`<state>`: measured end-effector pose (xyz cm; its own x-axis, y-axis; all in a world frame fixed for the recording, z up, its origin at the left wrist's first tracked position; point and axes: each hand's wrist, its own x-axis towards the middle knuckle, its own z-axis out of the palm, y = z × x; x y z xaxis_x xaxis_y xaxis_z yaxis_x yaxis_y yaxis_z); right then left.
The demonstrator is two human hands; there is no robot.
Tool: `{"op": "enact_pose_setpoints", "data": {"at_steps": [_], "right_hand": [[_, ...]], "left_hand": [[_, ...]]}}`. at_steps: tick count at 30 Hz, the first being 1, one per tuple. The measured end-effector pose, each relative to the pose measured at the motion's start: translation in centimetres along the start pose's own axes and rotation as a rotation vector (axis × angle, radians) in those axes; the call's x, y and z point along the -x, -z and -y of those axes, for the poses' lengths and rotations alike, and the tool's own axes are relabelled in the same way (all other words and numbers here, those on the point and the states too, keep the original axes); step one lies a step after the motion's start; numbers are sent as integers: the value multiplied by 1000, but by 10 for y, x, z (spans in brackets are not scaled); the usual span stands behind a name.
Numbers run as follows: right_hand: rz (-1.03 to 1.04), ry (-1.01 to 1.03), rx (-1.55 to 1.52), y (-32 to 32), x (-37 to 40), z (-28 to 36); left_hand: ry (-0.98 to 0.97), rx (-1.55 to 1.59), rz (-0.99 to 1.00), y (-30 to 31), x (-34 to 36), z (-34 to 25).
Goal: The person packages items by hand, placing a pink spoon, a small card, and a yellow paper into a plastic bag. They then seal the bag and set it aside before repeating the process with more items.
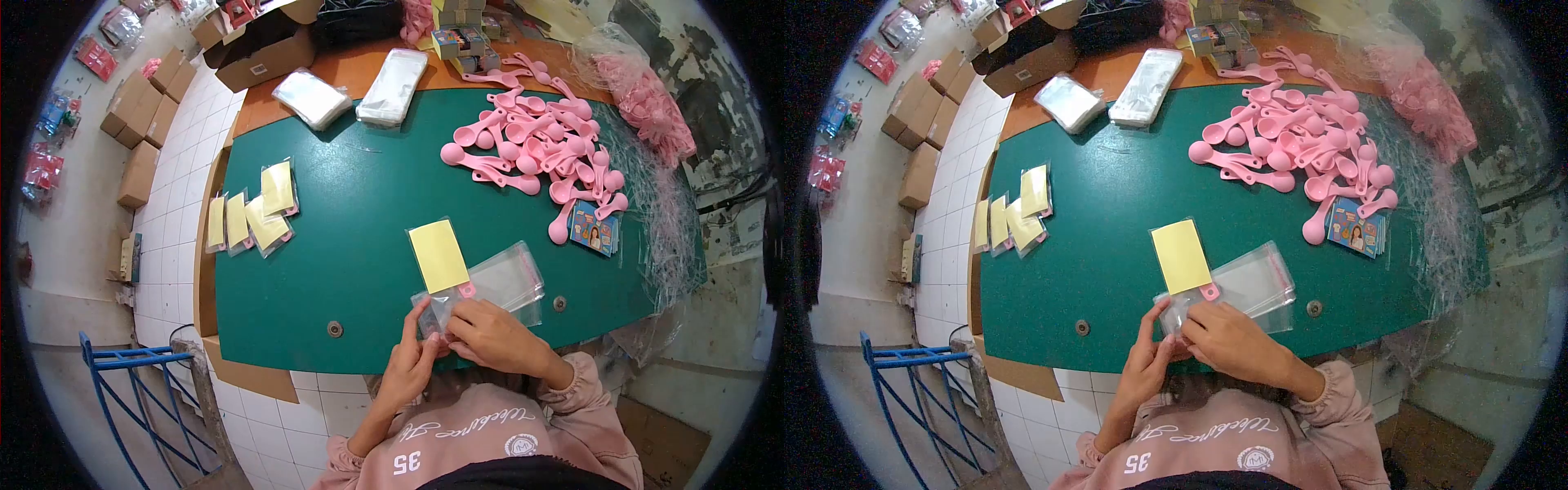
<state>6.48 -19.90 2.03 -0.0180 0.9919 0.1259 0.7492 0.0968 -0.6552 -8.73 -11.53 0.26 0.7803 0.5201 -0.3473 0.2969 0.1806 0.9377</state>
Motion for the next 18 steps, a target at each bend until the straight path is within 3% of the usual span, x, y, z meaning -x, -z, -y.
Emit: {"op": "enact_pose_setpoints", "data": {"at_steps": [3,8,11,15,17,18], "right_hand": [[-22,44,42,-3,-1,1],[-33,94,24,-4,-1,-1],[17,130,-178,9,1,-6],[162,-57,-461,78,17,-27],[-30,-112,-519,124,49,-66],[-80,-285,-547,158,65,-86]], "left_hand": [[4,185,-45,-1,-6,9],[-31,135,-90,-2,-12,7],[-33,144,-144,-2,-15,8],[-1,200,-131,-3,-16,6],[26,192,-95,-1,-14,1],[55,178,-52,0,-14,-1]]}}
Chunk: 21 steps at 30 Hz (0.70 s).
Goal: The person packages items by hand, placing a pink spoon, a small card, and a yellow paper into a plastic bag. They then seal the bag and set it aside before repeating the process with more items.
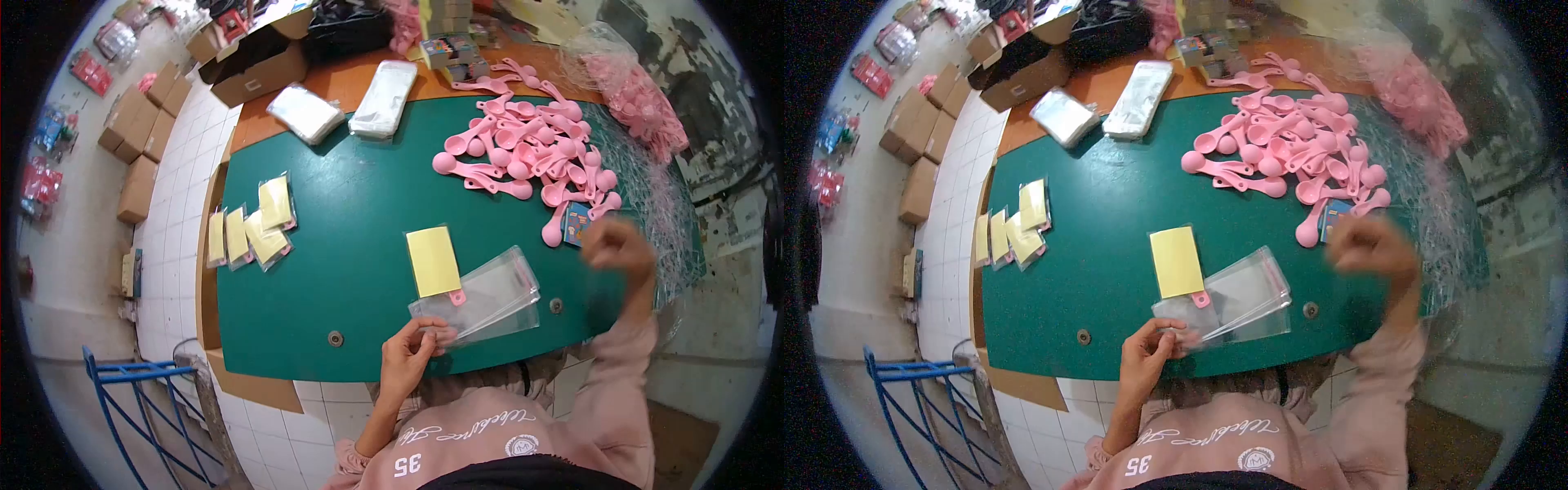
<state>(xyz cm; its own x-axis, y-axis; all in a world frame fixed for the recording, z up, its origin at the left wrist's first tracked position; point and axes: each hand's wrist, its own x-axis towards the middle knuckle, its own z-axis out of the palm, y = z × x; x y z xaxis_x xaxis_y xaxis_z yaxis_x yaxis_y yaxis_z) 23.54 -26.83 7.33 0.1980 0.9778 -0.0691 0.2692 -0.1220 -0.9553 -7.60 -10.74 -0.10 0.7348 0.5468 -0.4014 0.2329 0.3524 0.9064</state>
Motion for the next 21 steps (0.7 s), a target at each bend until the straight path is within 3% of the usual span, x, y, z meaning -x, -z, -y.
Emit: {"op": "enact_pose_setpoints", "data": {"at_steps": [2,3,4,7,9,11,13,15,17,21], "right_hand": [[-280,-118,145,95,8,-33],[-596,-226,230,154,16,-80],[-616,-227,236,170,41,-84],[-846,-439,1311,177,66,-71],[-948,-388,1026,117,42,-45],[-892,-131,1277,62,33,-61],[-708,-98,700,-32,7,-25],[-347,2,414,-94,-8,-12],[-127,127,395,-132,-18,-14],[-135,130,259,-160,-28,-7]], "left_hand": [[2,-9,41,5,-1,5],[7,-6,56,6,0,7],[0,-10,75,5,0,6],[-6,-55,75,3,2,1],[-16,32,92,2,3,0],[8,71,100,1,1,-2],[35,115,91,1,1,-2],[46,197,145,4,0,-3],[34,225,138,4,0,-4],[10,285,118,3,5,-2]]}}
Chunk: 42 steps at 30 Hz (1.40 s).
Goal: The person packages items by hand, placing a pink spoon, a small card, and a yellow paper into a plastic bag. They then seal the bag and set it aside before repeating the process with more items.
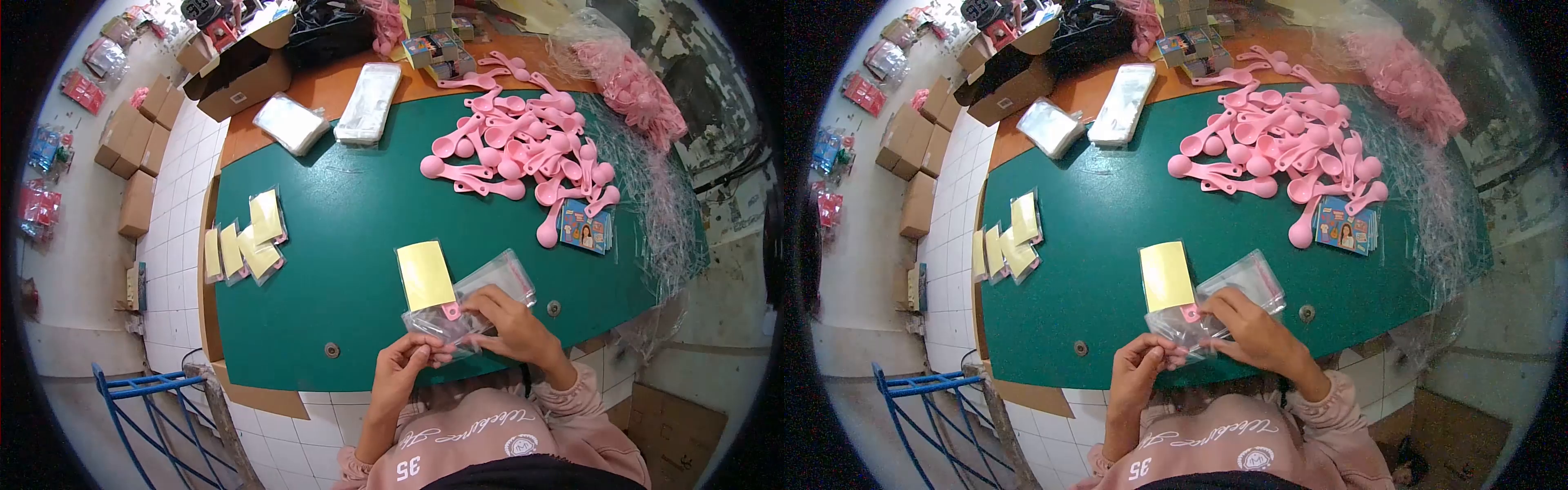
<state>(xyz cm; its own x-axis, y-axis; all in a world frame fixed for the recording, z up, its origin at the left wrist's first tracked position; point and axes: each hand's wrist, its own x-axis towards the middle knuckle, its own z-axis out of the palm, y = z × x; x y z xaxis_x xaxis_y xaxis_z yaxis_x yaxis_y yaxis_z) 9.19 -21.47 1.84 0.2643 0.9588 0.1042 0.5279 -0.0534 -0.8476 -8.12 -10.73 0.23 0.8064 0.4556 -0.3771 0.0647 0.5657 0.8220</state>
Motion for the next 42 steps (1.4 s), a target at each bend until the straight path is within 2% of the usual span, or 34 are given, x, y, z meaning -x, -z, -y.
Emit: {"op": "enact_pose_setpoints", "data": {"at_steps": [2,5,8,10,11,15,17,18,20,23,24,26,30,32,42], "right_hand": [[-85,117,67,-3,-3,2],[-91,142,91,-11,2,-9],[-83,24,-61,-6,5,-5],[-48,45,-75,-8,4,-1],[-19,66,-86,-8,4,0],[43,-70,-157,-4,8,1],[-39,-295,-340,-13,9,3],[-37,-294,-341,-18,10,1],[-110,-403,-507,-27,11,-4],[-120,-498,-569,-32,10,1],[-120,-500,-570,-33,10,2],[-138,-535,-382,-34,9,4],[-206,-463,-262,-40,6,9],[-273,-468,-257,-44,5,10],[-211,-397,-247,-42,6,10]], "left_hand": [[-18,14,43,3,2,3],[-46,1,73,11,6,-2],[-55,-133,-14,15,5,-10],[-204,-620,-77,9,3,-11],[-213,-761,-40,3,2,-19],[-234,-741,-69,10,1,-6],[-186,-718,-76,9,2,-3],[-185,-718,-78,9,2,-2],[-148,-521,-81,8,2,1],[-117,-548,-93,16,2,9],[-116,-548,-93,15,2,8],[-99,-598,-253,8,2,4],[-110,-623,-307,1,2,3],[-166,-455,-411,-3,1,4],[-148,-491,-353,0,2,6]]}}
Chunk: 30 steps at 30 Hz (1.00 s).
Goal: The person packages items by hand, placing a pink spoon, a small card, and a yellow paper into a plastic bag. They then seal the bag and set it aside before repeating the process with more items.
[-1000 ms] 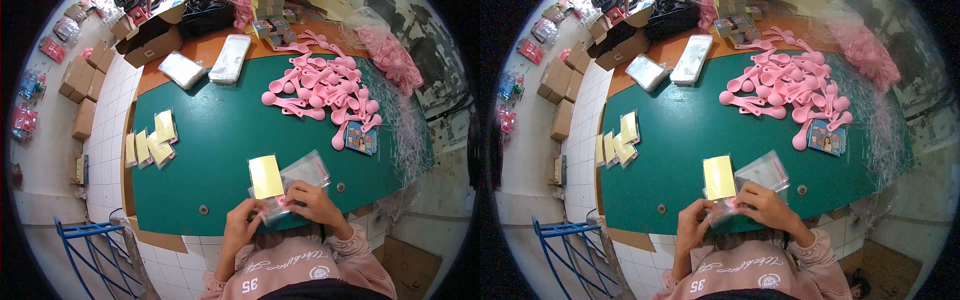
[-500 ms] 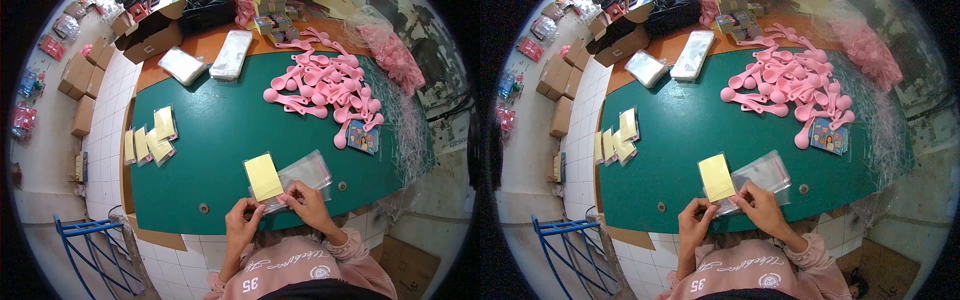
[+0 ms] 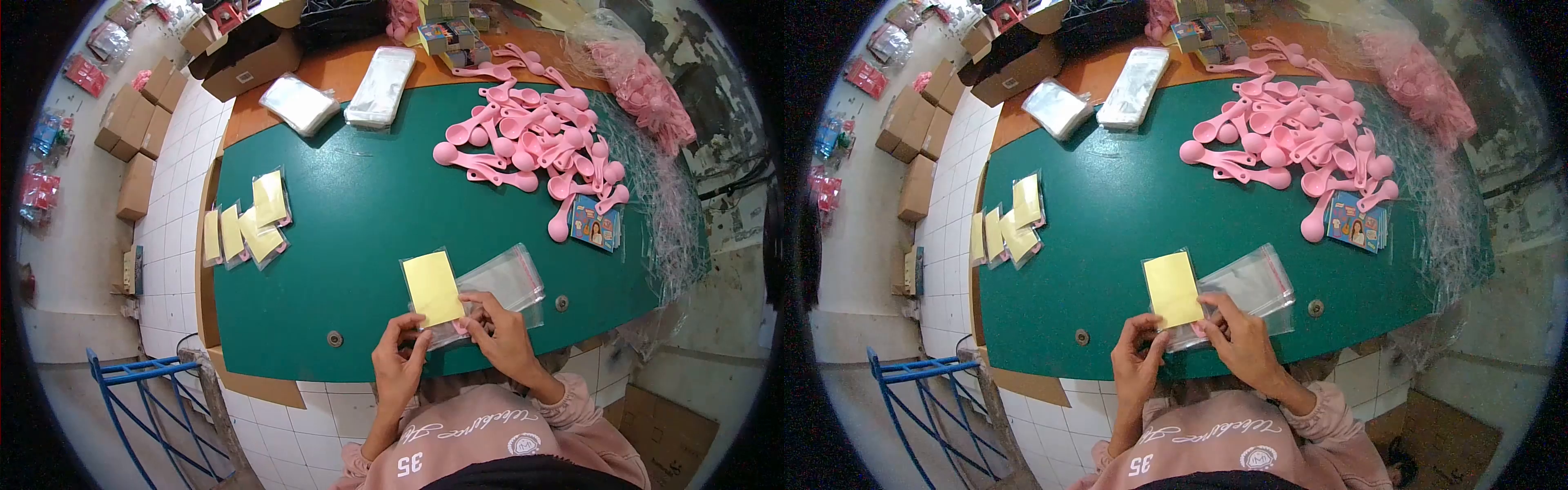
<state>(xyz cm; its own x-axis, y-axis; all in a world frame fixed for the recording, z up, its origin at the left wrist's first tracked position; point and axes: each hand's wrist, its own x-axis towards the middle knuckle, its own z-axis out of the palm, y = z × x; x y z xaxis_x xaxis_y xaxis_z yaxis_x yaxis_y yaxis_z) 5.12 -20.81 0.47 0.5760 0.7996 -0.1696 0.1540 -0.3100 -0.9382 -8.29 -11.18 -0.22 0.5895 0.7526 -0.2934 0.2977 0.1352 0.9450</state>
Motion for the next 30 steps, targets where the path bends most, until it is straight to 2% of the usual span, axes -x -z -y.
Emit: {"op": "enact_pose_setpoints", "data": {"at_steps": [3,5,8,12,14,16,17,18,19,20,21,22,23,25,27,29,30], "right_hand": [[0,26,23,1,0,0],[100,-101,-89,6,0,5],[172,-145,-272,13,4,7],[197,-195,-363,21,9,4],[247,-116,-202,34,9,1],[427,103,50,81,0,25],[449,175,84,110,-4,33],[412,285,68,145,-6,34],[458,477,-176,189,-17,15],[455,521,-229,247,-27,-12],[257,649,-327,304,-44,-41],[-457,278,-58,331,-62,-33],[-456,282,-52,339,-62,-33],[-707,118,517,348,-70,-38],[-927,-65,1091,354,-82,-42],[-947,121,1386,294,-84,-28],[-794,226,1038,262,-90,-20]], "left_hand": [[-34,-33,-28,-1,0,0],[-70,-84,-20,0,-1,5],[-84,-81,-50,-1,-1,2],[-95,-26,-48,-1,-2,-2],[-127,73,-96,2,-5,-6],[-136,36,-181,18,-15,-21],[-226,-20,-256,30,-24,-25],[-324,-70,-332,47,-35,-30],[-284,-48,-399,64,-43,-42],[-352,-84,-484,84,-57,-48],[-421,-118,-568,105,-74,-52],[-415,-129,-605,128,-93,-54],[-407,-139,-647,151,-109,-52],[-412,-191,-623,202,-138,-32],[-410,-245,-606,207,-144,-27],[-498,-788,-877,183,-136,-34],[-458,-658,-732,160,-133,-41]]}}
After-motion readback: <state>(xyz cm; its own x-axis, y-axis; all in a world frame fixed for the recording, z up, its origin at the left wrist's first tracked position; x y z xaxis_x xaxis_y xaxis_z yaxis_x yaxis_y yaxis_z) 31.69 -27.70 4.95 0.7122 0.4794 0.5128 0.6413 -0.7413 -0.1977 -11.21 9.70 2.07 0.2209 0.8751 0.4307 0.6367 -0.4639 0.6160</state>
